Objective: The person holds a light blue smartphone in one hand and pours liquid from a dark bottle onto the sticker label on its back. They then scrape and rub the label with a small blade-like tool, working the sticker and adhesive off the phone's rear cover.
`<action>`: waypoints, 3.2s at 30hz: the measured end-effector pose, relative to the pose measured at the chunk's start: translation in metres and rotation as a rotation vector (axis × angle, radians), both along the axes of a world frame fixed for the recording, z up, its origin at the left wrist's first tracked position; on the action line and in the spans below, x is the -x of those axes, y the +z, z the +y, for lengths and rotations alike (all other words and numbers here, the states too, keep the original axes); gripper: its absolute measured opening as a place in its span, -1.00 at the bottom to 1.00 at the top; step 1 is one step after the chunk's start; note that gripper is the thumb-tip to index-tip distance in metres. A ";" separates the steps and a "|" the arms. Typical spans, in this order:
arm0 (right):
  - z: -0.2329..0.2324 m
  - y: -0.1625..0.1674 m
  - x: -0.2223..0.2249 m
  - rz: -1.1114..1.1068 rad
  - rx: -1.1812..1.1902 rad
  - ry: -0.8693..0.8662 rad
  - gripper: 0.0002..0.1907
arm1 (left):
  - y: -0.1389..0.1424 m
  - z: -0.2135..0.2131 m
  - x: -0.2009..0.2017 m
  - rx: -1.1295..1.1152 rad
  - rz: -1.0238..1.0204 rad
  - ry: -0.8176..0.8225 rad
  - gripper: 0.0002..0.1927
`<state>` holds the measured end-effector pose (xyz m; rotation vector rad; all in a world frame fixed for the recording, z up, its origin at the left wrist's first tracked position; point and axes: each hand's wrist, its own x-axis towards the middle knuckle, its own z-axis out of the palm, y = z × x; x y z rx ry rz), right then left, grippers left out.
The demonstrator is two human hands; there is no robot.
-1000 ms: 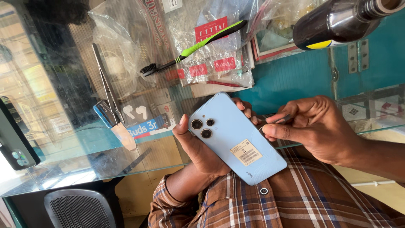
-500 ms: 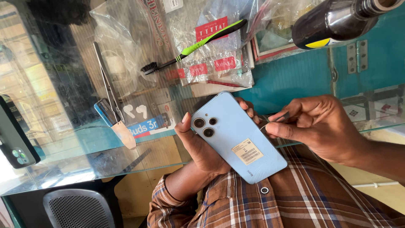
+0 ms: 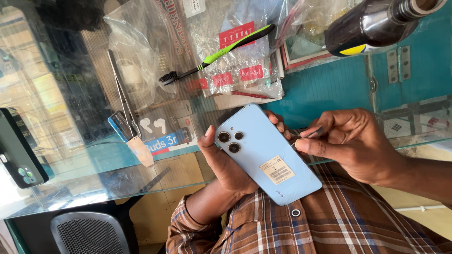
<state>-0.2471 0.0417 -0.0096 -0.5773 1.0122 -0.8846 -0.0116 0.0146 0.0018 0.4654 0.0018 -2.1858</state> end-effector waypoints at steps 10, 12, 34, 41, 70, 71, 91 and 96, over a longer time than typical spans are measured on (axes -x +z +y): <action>0.010 -0.002 -0.009 -0.023 0.036 -0.125 -0.83 | 0.001 0.001 0.001 -0.030 0.021 0.039 0.01; 0.009 -0.001 -0.011 -0.004 0.011 -0.109 -0.84 | 0.002 0.001 0.000 -0.041 -0.016 0.038 0.03; 0.001 0.004 -0.009 -0.006 0.066 -0.058 -0.86 | -0.002 0.001 -0.001 0.022 0.013 0.010 0.01; -0.003 0.006 -0.010 0.059 0.076 -0.050 -0.87 | -0.002 0.001 0.000 0.027 0.011 0.017 0.02; -0.006 0.007 -0.008 0.142 0.124 0.025 -0.91 | -0.002 0.002 -0.003 0.006 0.020 0.021 -0.01; -0.008 0.007 -0.008 0.150 0.133 0.027 -0.91 | -0.002 0.001 -0.002 0.009 -0.008 0.030 -0.01; -0.058 0.031 0.060 0.834 1.003 -0.039 -0.52 | 0.012 -0.014 -0.004 -0.024 -0.023 0.266 -0.12; -0.089 0.022 0.083 1.023 1.130 -0.112 -0.16 | 0.023 -0.025 0.002 0.039 -0.078 0.357 -0.18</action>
